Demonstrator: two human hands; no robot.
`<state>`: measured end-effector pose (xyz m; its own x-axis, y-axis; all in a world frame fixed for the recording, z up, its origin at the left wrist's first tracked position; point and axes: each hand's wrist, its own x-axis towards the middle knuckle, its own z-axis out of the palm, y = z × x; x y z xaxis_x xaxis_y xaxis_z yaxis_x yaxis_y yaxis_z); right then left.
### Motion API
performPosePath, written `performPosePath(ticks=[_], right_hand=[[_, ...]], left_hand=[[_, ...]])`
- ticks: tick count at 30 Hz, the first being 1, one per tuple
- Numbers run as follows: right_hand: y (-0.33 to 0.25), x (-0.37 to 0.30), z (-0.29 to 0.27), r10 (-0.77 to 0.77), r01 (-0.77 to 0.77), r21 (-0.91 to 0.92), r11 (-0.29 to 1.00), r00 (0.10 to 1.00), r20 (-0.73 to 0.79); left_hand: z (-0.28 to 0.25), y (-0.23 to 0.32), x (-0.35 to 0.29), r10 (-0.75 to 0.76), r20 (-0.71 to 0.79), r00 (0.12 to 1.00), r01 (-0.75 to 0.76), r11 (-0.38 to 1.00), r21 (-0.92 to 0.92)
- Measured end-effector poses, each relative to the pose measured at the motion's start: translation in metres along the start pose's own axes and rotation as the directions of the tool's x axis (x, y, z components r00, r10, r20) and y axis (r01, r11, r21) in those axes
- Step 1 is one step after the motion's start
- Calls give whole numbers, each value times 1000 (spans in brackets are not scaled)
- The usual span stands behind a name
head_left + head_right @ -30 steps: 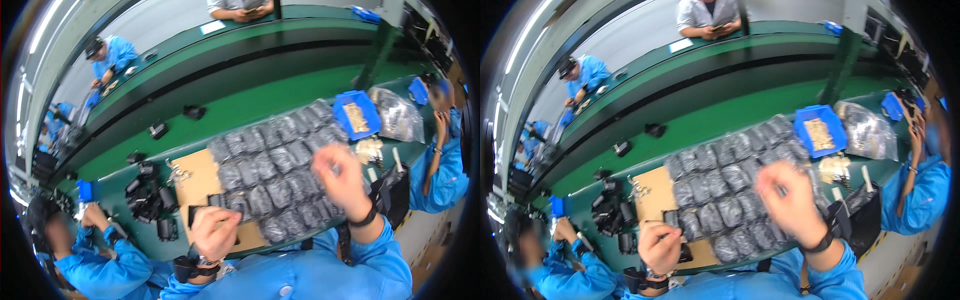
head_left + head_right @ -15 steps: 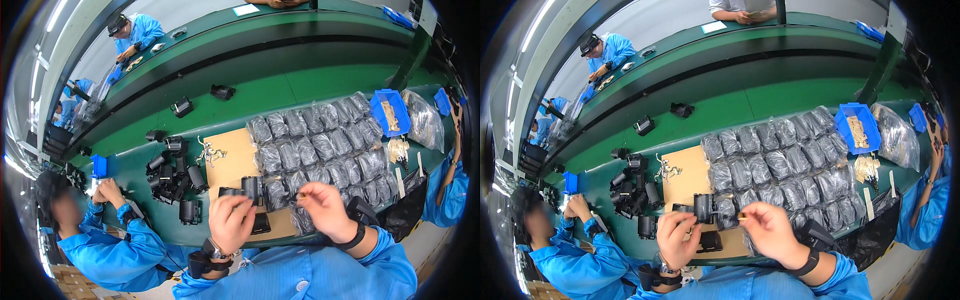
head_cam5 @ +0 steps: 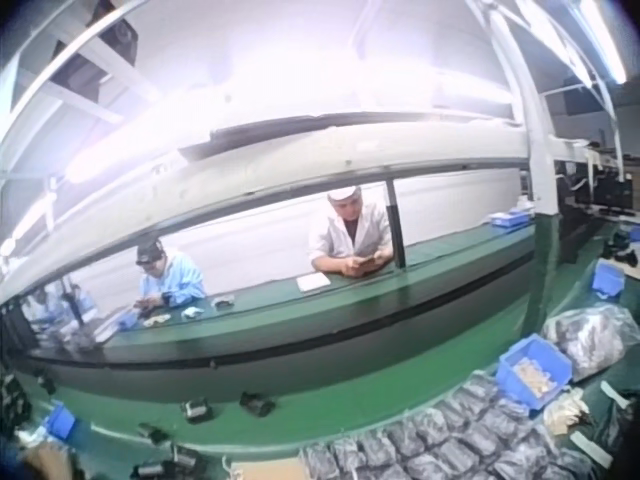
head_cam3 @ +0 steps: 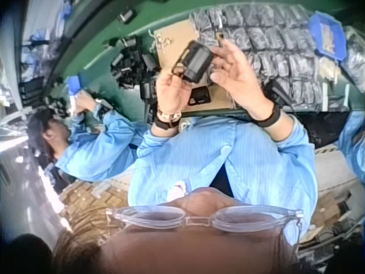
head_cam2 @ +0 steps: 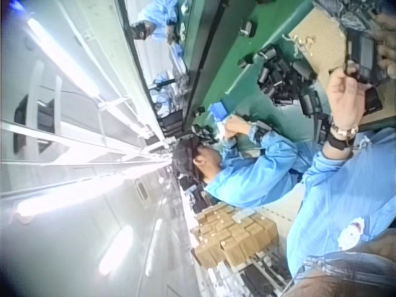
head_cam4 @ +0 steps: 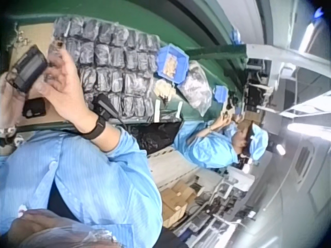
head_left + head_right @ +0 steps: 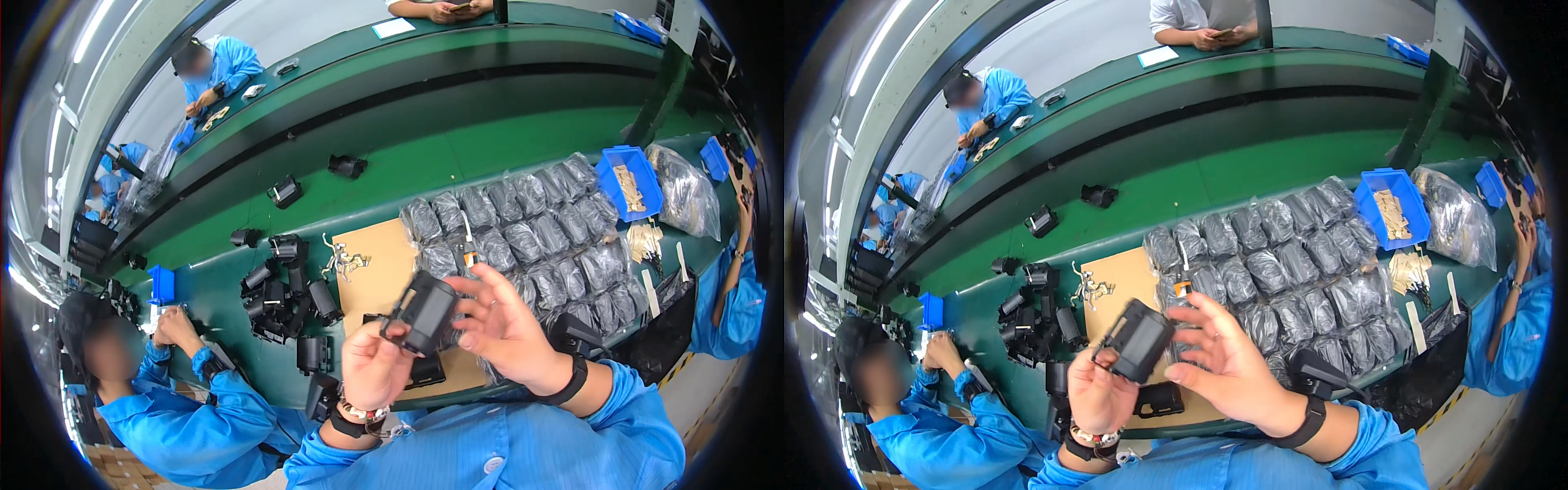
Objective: Assembling small black plastic electronic housings by inserting wires and metal terminals into the components.
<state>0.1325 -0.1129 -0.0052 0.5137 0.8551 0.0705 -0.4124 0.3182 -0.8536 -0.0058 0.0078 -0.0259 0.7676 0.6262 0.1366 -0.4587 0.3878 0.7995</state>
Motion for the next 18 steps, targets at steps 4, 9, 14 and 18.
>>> performPosePath(ticks=[4,9,14,18], right_hand=[[-6,7,10,80,-69,213,975,996,-42],[-8,10,2,82,-82,15,996,997,1],[-9,15,2,-251,216,-536,816,968,9],[-2,5,0,-195,157,-480,863,980,-30]], left_hand=[[4,-11,-5,-71,139,988,108,953,-284],[19,-2,-5,-96,116,989,121,965,-233],[7,-18,-5,-105,52,993,102,993,59],[11,-19,-3,-32,-72,997,27,997,-75]])
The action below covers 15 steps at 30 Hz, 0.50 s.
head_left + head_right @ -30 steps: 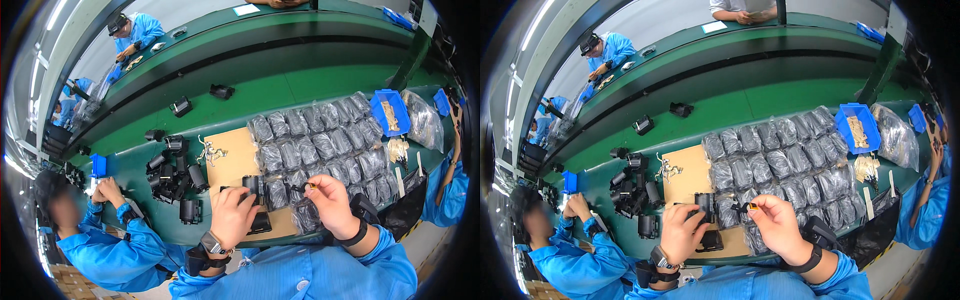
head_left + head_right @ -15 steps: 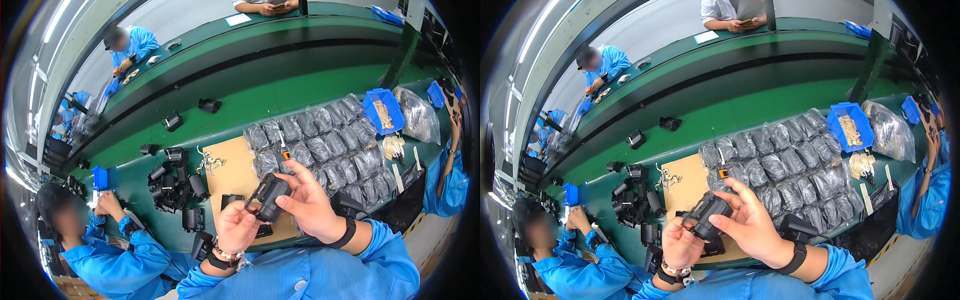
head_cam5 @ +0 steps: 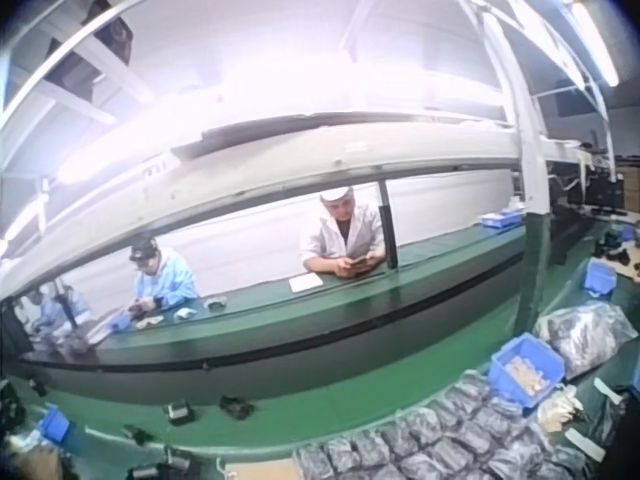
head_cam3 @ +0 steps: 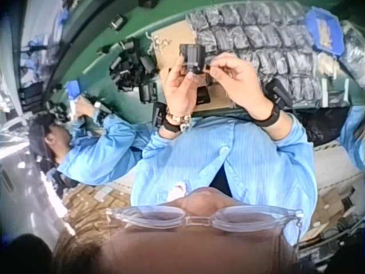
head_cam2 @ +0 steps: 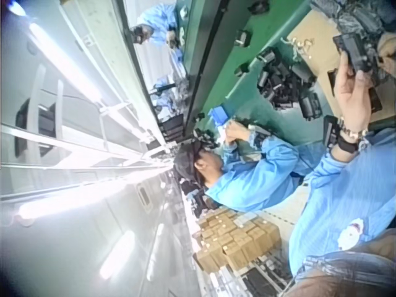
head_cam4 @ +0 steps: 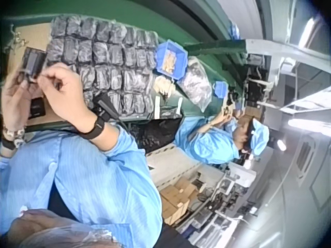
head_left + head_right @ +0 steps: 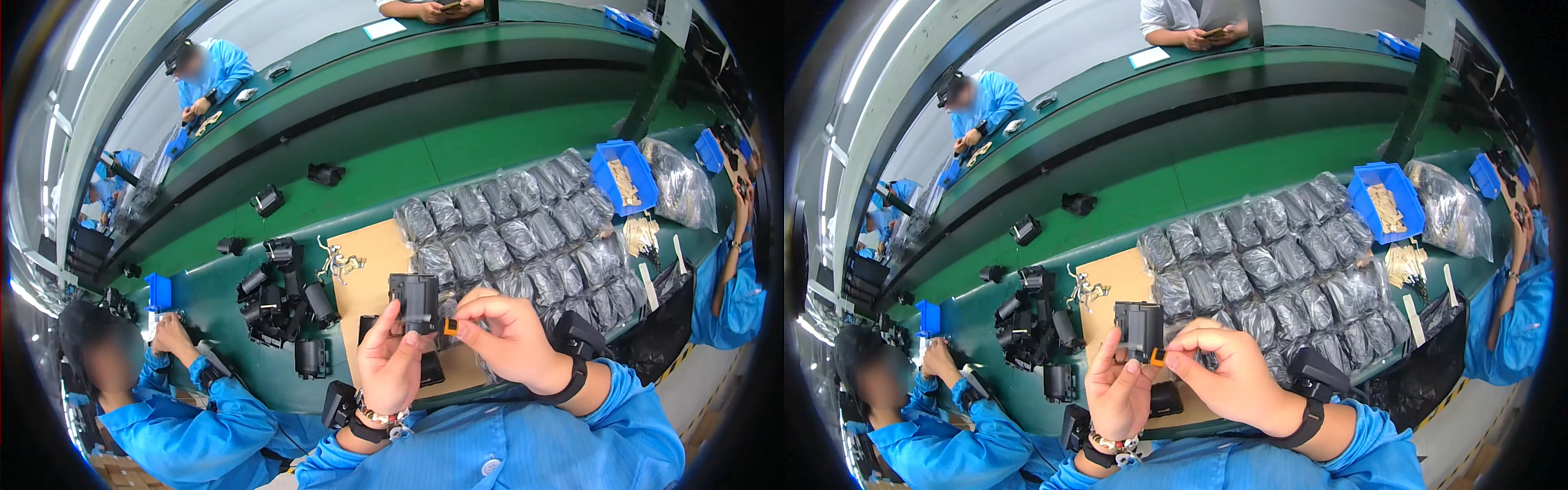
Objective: Assembling small black plastic electronic housings by inserting wires and metal terminals into the components.
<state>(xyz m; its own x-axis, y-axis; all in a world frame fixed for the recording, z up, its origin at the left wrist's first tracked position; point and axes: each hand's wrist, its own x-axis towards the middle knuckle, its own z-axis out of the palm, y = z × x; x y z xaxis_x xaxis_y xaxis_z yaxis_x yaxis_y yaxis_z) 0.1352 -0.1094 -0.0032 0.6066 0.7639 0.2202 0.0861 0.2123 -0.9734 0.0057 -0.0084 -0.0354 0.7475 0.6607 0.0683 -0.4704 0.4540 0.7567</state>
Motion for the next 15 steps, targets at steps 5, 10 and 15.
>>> performPosePath(ticks=[5,10,15], right_hand=[[20,-10,9,246,-259,189,947,965,91],[25,-11,14,254,-259,221,940,966,51],[22,-11,14,261,-263,222,939,964,40]], left_hand=[[9,4,2,-48,-47,998,45,997,-64],[15,4,2,-16,-14,1000,15,998,-65],[12,0,0,24,-29,999,-20,993,118]])
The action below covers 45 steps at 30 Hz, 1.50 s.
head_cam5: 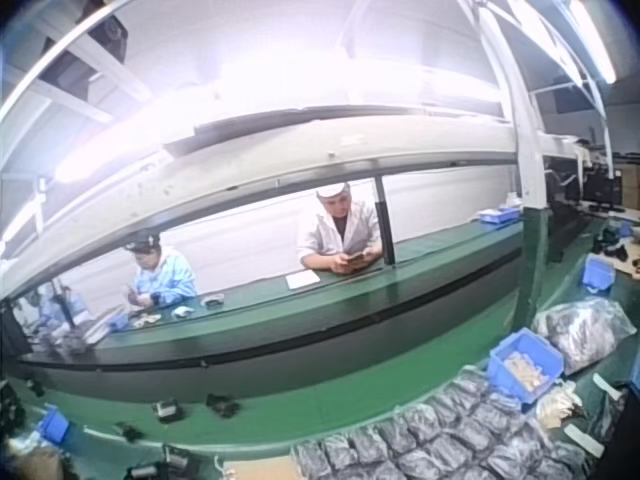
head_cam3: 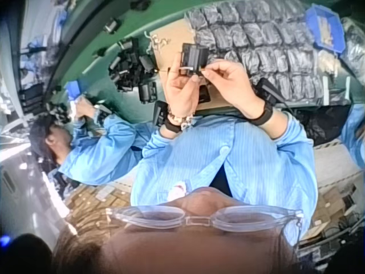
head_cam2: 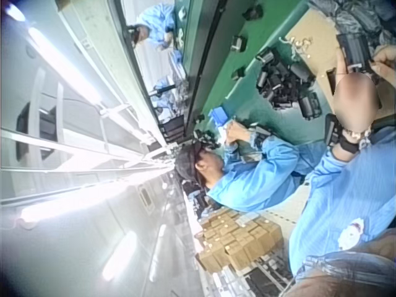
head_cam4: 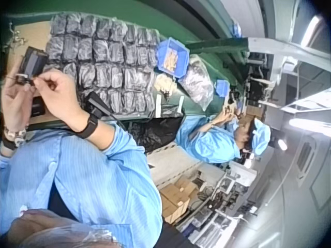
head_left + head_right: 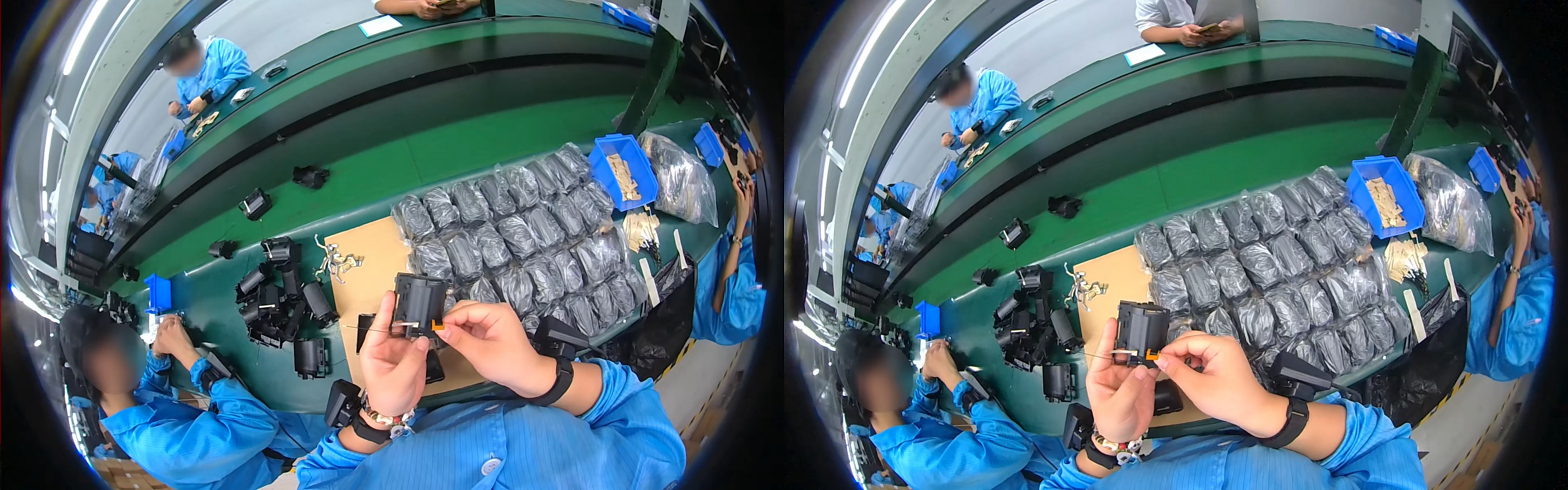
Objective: Assembling small black plastic electronic housings by inserting wires and metal terminals into the components.
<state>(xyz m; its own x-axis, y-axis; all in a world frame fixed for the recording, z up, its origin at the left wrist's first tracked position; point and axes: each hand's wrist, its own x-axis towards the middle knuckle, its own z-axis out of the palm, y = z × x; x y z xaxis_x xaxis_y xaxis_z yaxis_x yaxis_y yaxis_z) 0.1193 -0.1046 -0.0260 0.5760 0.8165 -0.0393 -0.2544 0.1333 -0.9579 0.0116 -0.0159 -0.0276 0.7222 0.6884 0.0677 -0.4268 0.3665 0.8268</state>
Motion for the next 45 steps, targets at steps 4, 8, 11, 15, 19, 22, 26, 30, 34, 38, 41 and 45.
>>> performPosePath(ticks=[4,8,11,15,19,22,26,30,34,38,41,45], right_hand=[[-1,0,0,-3,3,-29,1000,1000,-5],[-14,2,-1,-158,162,-291,943,987,34],[-23,5,-10,-372,366,-630,685,919,130],[-32,7,-5,-389,330,-587,739,921,27],[-28,9,-8,-346,331,-382,863,938,31],[-26,10,-8,-340,324,-362,874,940,22],[-26,10,-9,-337,320,-367,873,941,19],[-25,10,-9,-344,328,-371,869,939,25],[-24,9,-10,-349,330,-368,869,937,17],[-25,8,-10,-352,330,-382,863,936,12],[-23,9,-9,-350,325,-374,869,937,2],[-24,9,-10,-339,314,-370,874,941,-2]], left_hand=[[1,-2,0,-15,-50,999,13,999,-36],[-2,-2,1,-22,-63,998,20,999,-30],[-3,-3,-2,-57,-72,996,54,998,-42],[-3,-4,-3,-41,-66,997,40,999,-20],[0,-2,-4,-74,-77,994,65,992,-107],[2,1,-5,-83,-72,994,75,991,-113],[3,3,-5,-93,-66,994,84,988,-133],[3,4,-5,-94,-59,994,85,987,-140],[1,2,-6,-87,-48,995,82,993,-87],[0,1,-7,-88,-39,995,87,996,-32],[1,1,-7,-94,-44,995,93,995,-34],[2,1,-5,-97,-35,995,96,995,-36]])
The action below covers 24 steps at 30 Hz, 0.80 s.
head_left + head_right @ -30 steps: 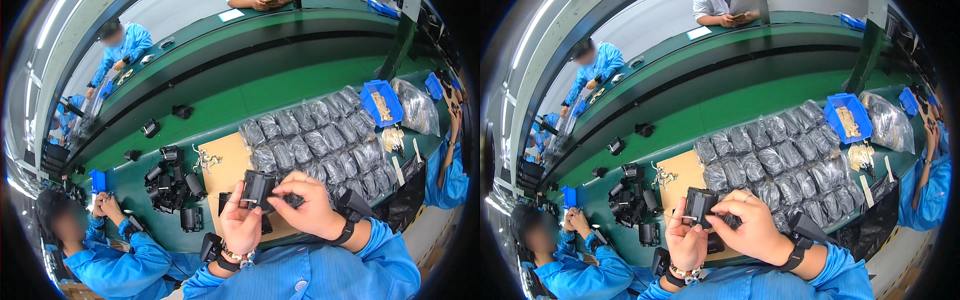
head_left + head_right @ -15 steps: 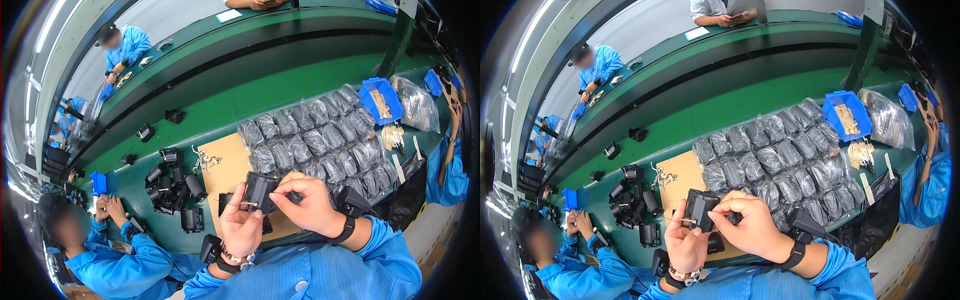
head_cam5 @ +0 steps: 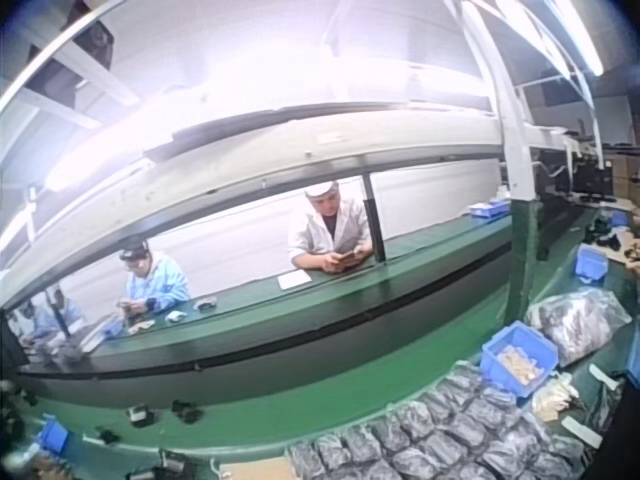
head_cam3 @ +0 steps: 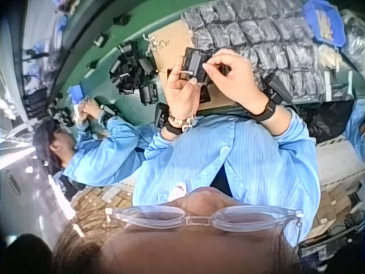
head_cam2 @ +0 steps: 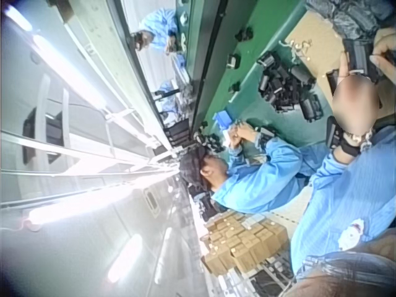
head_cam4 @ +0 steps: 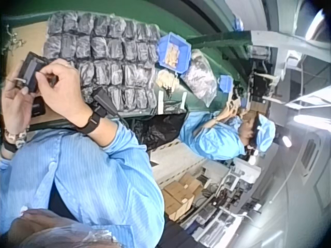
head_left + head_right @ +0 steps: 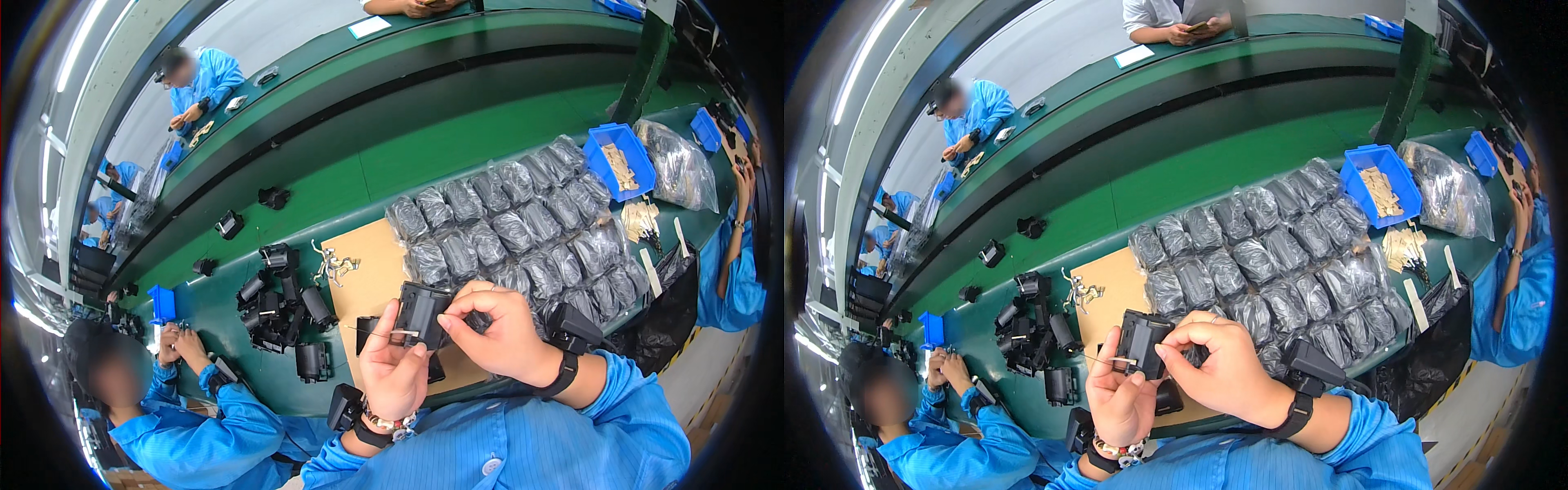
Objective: Assembling small black plastic electronic housings by inserting wires and metal terminals into the components.
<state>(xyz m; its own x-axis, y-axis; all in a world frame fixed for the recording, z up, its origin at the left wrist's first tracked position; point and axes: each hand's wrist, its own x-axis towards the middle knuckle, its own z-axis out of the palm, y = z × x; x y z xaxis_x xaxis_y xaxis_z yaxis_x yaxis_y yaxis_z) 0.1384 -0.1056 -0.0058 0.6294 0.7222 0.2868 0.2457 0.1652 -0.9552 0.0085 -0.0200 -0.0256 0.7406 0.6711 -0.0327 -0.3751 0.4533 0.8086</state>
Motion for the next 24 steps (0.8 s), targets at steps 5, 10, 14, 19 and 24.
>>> performPosePath(ticks=[5,10,14,19,24], right_hand=[[2,4,5,33,-33,4,999,999,15],[5,4,6,-49,42,-149,988,998,-45],[-16,5,5,-154,197,-349,916,977,147],[-7,4,5,96,-91,-50,995,991,93],[9,-4,20,-167,167,-149,975,986,11]], left_hand=[[-2,1,1,11,-23,1000,-11,1000,-3],[4,1,1,-57,-129,990,53,998,-33],[7,-1,2,-111,102,989,123,985,-117],[0,18,-1,-203,180,962,265,842,-470],[3,23,-2,20,94,995,10,953,-303]])
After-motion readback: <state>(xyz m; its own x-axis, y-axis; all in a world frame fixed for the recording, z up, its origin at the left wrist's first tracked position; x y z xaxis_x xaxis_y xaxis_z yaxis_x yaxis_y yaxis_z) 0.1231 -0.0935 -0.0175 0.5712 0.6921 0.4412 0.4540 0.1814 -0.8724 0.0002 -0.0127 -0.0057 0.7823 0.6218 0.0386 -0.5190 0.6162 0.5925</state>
